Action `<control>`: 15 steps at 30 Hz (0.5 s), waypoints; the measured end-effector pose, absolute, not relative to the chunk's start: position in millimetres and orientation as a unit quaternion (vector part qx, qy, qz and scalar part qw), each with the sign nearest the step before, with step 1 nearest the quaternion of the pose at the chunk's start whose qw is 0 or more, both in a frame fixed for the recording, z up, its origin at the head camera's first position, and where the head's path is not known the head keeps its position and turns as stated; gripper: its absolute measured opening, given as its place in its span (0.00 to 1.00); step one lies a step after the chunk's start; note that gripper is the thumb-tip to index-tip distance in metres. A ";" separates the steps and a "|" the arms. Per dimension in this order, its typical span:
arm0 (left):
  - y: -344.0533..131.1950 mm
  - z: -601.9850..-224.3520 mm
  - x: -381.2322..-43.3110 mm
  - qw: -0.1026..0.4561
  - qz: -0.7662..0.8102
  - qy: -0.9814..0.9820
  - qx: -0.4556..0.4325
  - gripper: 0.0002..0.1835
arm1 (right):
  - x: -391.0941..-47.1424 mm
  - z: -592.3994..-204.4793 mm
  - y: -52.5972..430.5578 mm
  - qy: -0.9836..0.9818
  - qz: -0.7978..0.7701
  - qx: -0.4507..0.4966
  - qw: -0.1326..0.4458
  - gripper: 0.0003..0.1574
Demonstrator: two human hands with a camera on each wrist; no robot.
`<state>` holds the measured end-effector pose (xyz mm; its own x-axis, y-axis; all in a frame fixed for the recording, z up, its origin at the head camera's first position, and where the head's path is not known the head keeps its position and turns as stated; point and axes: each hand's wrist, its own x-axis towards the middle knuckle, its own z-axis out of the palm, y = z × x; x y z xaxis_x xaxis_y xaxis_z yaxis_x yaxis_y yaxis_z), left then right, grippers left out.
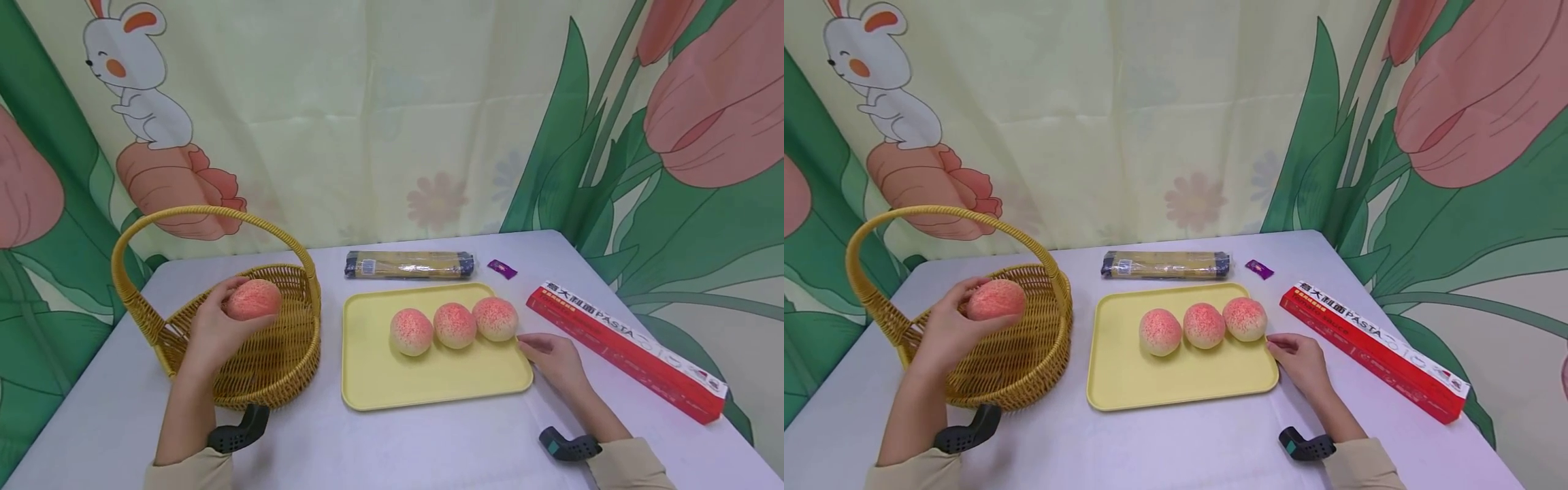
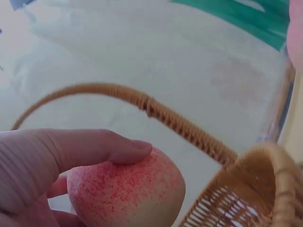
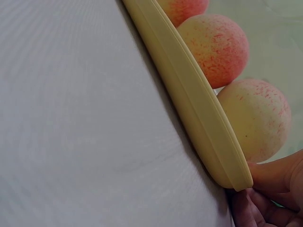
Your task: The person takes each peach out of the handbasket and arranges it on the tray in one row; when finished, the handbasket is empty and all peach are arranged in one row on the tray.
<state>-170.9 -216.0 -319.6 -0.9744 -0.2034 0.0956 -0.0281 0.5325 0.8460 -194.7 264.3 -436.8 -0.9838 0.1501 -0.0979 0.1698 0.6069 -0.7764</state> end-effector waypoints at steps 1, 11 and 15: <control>-213.2 -317.9 -168.8 0.091 -0.480 -0.871 0.059 0.46 | -194.9 -436.6 264.0 0.897 -0.434 0.090 0.012 0.27; -185.2 -311.8 -156.9 0.065 -0.497 -0.865 -0.004 0.42 | -195.2 -436.6 262.8 0.897 -0.432 0.089 0.010 0.27; -167.9 -316.9 -161.0 0.042 -0.516 -0.855 -0.027 0.40 | -195.1 -436.4 263.3 0.897 -0.432 0.088 0.006 0.26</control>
<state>-161.0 -167.9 -316.9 -0.9949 0.0026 0.1007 0.0902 0.4669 0.8797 -195.1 263.3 -436.4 -0.9846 0.1521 -0.0864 0.1624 0.6109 -0.7749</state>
